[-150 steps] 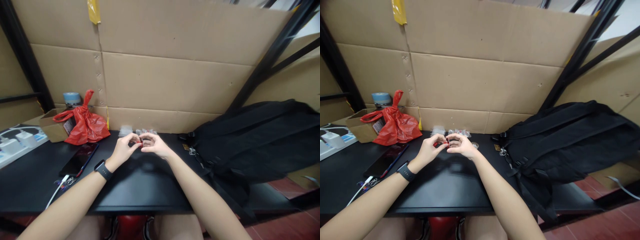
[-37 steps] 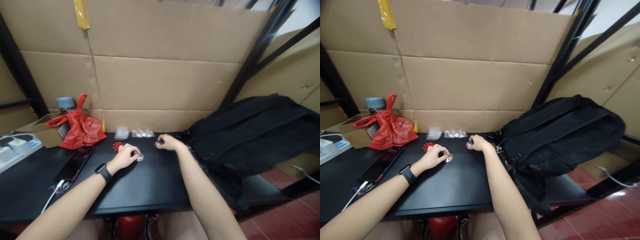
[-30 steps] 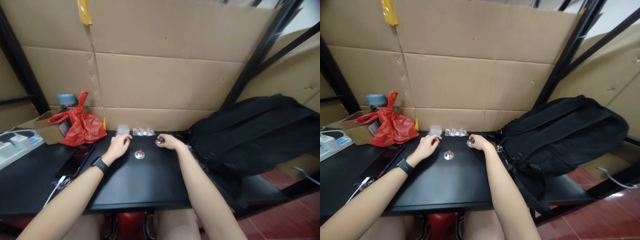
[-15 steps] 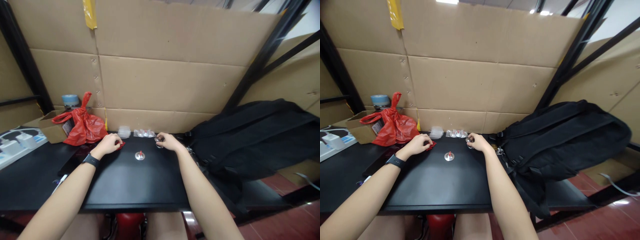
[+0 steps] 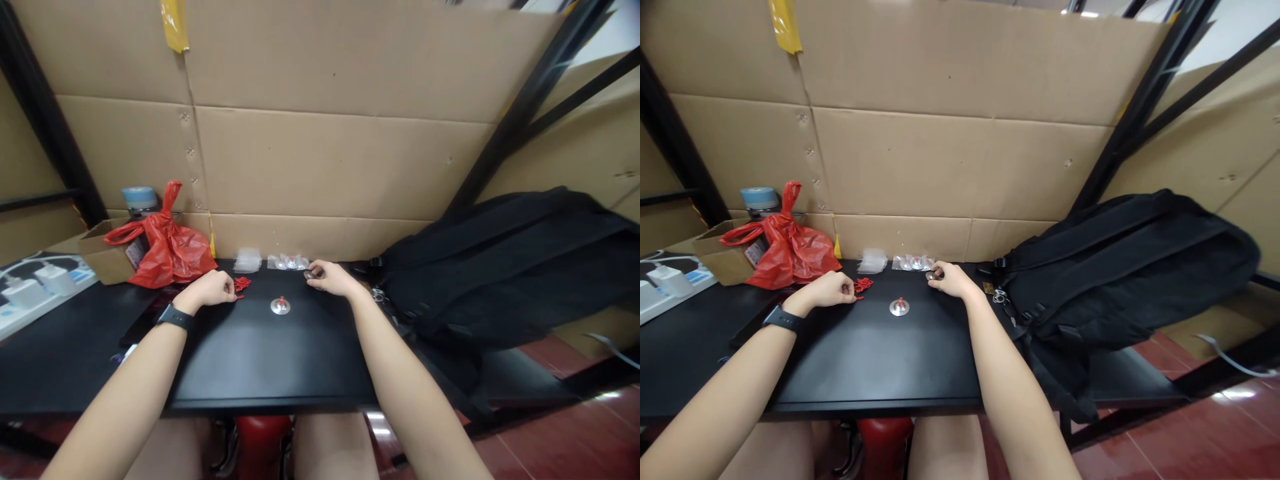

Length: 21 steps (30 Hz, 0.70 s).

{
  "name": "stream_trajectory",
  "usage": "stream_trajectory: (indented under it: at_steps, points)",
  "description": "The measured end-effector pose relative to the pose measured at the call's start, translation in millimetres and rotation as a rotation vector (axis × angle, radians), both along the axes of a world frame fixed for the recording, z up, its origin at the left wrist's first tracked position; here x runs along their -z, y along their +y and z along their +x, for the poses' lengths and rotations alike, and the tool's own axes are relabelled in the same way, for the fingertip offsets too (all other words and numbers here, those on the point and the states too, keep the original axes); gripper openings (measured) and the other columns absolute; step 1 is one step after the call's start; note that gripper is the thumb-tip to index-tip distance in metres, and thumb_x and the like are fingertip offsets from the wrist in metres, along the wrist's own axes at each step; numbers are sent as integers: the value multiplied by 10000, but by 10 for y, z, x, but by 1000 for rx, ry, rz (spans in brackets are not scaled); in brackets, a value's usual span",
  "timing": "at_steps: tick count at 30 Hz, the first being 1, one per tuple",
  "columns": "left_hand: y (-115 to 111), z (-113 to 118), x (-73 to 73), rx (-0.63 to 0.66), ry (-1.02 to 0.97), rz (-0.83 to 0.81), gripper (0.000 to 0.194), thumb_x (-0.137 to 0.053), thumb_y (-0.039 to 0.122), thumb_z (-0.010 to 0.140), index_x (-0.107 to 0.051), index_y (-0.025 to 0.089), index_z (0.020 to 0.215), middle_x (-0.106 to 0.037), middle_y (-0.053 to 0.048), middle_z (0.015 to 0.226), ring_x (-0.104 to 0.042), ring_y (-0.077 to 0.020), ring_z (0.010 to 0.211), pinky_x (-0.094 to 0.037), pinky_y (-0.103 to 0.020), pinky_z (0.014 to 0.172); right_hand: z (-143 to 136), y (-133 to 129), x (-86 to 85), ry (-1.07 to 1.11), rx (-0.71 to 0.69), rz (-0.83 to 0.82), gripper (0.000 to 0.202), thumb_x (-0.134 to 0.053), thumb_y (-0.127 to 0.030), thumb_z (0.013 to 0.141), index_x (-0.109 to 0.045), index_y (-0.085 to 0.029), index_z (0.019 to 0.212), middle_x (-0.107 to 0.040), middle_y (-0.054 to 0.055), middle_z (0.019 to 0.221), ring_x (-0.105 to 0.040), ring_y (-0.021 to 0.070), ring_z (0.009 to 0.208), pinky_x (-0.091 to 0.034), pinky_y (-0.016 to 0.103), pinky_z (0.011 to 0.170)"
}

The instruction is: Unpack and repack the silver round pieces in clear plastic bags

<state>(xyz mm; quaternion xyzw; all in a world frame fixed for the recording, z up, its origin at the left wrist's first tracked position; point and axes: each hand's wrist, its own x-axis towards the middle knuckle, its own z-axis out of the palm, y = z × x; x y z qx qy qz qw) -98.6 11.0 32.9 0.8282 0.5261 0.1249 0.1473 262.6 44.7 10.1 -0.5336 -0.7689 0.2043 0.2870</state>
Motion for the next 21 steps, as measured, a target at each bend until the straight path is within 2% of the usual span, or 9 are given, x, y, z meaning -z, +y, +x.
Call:
stream_trajectory:
  at_steps: [5, 9, 12, 15, 18, 21]
  points:
    - [-115, 43, -143, 167, -97, 36, 212, -647, 390, 786, -698, 193, 728, -712, -10, 707, -628, -151, 639, -417, -222, 602, -79, -33, -34, 15, -43, 67, 331, -750, -235, 733, -658, -187, 1047, -706, 34, 946, -602, 113, 651, -490, 256, 682]
    - [-152, 152, -156, 250, -225, 83, 228, -621, 396, 841, -665, 178, 787, -712, -23, 769, -630, -149, 690, -438, -221, 638, -255, -84, -42, 73, -134, 145, 345, -705, -225, 757, -640, -194, 1095, -699, 41, 996, -590, 124, 701, -498, 286, 730]
    - [-152, 243, -90, 222, -259, 121, 199, -625, 353, 836, -649, 175, 752, -685, -8, 711, -601, -129, 629, -424, -210, 599, -409, -137, -37, 151, -200, 117, 367, -693, -235, 764, -626, -204, 1124, -684, 55, 1064, -599, 130, 732, -514, 300, 732]
    - [-145, 329, -9, 189, -345, 167, 101, -610, 259, 814, -666, 175, 817, -693, 1, 724, -611, -125, 631, -440, -207, 609, -546, -201, -40, 251, -252, 62, 430, -706, -251, 756, -598, -215, 1170, -653, 73, 1132, -618, 129, 745, -533, 295, 703]
    - [-136, 397, 55, 157, -361, 220, 202, -577, 187, 800, -726, 191, 938, -726, 6, 754, -633, -125, 649, -459, -213, 657, -656, -268, -52, 347, -318, -14, 499, -718, -254, 749, -556, -227, 1221, -617, 82, 1176, -652, 132, 783, -555, 291, 710]
    - [-122, 437, 100, 124, -317, 276, 236, -566, 199, 830, -770, 220, 948, -768, -7, 846, -669, -141, 702, -471, -225, 696, -735, -325, -66, 411, -369, -55, 500, -723, -252, 748, -549, -232, 1216, -593, 79, 1181, -676, 134, 810, -573, 292, 732]
